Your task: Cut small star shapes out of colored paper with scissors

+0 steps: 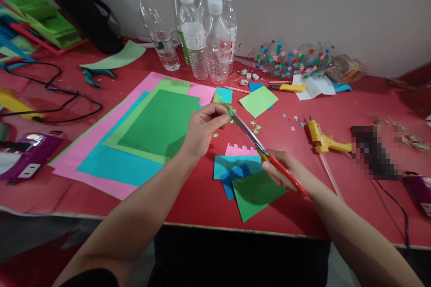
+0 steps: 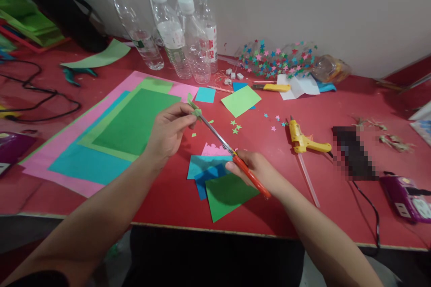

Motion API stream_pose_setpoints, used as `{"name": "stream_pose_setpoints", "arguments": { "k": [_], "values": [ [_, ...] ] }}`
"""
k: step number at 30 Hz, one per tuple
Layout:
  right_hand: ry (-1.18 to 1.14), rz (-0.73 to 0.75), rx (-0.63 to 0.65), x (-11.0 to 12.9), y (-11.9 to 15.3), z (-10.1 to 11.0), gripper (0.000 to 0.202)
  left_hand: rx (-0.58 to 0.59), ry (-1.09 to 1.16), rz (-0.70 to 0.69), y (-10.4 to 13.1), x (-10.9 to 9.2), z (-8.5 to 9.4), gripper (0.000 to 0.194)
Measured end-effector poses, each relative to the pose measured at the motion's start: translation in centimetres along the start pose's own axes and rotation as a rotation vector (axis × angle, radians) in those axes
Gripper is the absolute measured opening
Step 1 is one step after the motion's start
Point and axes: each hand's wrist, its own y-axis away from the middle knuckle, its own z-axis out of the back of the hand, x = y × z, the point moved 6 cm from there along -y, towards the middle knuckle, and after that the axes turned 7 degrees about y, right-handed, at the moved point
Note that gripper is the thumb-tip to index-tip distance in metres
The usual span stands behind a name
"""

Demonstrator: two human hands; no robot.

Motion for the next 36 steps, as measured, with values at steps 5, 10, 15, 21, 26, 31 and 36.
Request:
{"name": "stream_pose_setpoints", "arguments": {
  "k": [5, 10, 15, 21, 26, 31, 36],
  "values": [
    [-0.014, -0.015, 0.018, 0.07, 0.09, 0.02, 0.048, 0.004, 0.016, 0.007, -0.05, 0.05, -0.04, 0.006],
    [-0.030, -0.018, 0.035, 0.14, 0.12, -0.11, 0.046, 0.007, 0.038, 0.020, -0.01, 0.12, -0.13, 0.005],
    [-0.032, -0.022, 0.054, -0.01, 0.37, -0.10, 0.044, 0.012, 0.082, 0.041, -0.09, 0.15, -0.14, 0.004],
    [-0.032, -0.023, 0.065, -0.13, 0.53, -0.15, 0.046, 0.017, 0.113, 0.065, -0.19, 0.23, -0.12, 0.003],
    [-0.039, 0.001, 0.087, 0.09, 0.61, -0.23, 0.046, 0.034, 0.147, 0.083, -0.23, 0.31, -0.17, 0.004],
    [-0.030, 0.020, 0.090, 0.32, 0.64, -0.12, 0.046, 0.031, 0.162, 0.110, -0.24, 0.37, -0.17, 0.004],
    [-0.019, 0.026, 0.089, 0.42, 0.68, -0.11, 0.045, 0.039, 0.159, 0.110, -0.27, 0.43, -0.13, 0.004]
  ]
}}
